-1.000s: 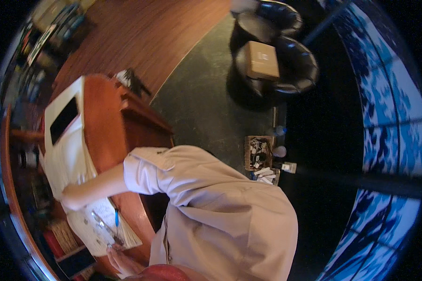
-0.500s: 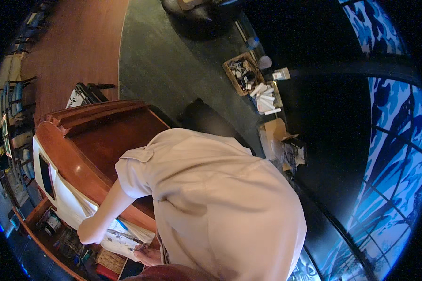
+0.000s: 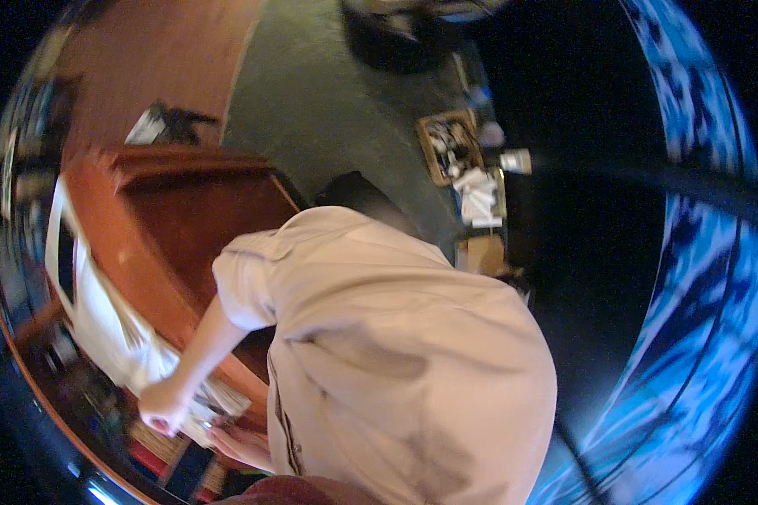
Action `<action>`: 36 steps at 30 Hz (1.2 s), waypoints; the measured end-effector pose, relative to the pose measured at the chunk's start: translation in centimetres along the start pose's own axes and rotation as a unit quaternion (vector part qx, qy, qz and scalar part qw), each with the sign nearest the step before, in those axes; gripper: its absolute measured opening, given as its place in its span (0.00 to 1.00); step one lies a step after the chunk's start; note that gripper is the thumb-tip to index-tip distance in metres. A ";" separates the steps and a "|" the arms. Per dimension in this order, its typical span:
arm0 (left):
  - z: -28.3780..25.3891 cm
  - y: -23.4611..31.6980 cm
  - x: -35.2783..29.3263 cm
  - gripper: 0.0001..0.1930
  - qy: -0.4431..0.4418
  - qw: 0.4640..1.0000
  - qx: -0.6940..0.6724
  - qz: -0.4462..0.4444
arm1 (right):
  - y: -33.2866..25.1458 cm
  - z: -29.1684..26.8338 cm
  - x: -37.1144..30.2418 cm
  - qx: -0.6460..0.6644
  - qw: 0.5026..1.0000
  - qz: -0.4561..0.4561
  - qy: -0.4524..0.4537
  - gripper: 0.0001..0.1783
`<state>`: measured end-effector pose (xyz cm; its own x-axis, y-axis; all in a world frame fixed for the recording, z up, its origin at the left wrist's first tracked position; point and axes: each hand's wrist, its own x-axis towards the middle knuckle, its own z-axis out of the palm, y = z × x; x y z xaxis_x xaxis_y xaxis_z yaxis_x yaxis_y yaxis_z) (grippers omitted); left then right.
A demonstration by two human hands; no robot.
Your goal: The person uses a small blue tool to remove and reattach links from a metal watch band. They repeatedly push out pins, separate links, and then reassemble the band before fastening the watch on their wrist.
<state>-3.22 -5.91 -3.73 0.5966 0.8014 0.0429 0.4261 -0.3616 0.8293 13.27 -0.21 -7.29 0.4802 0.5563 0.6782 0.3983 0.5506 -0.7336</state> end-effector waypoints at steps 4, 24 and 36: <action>1.2 1.3 2.1 0.18 0.047 0.984 -0.131 -0.112 | 0.2 -0.7 -0.2 0.088 0.984 0.094 -0.124 0.07; -0.3 0.1 2.0 0.06 -0.003 0.991 -0.046 0.123 | -4.1 -6.4 5.2 0.187 0.659 0.495 -0.534 0.11; -0.5 0.1 2.5 0.08 -0.007 0.988 -0.010 0.154 | -4.8 -6.5 5.3 0.168 0.657 0.495 -0.543 0.09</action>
<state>-2.06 -3.72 -3.30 0.7051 0.6479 0.2882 0.2096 -0.5787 0.7882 18.98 -3.99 -0.48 -0.5397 0.7610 -0.3601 0.0271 -0.4118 -0.9109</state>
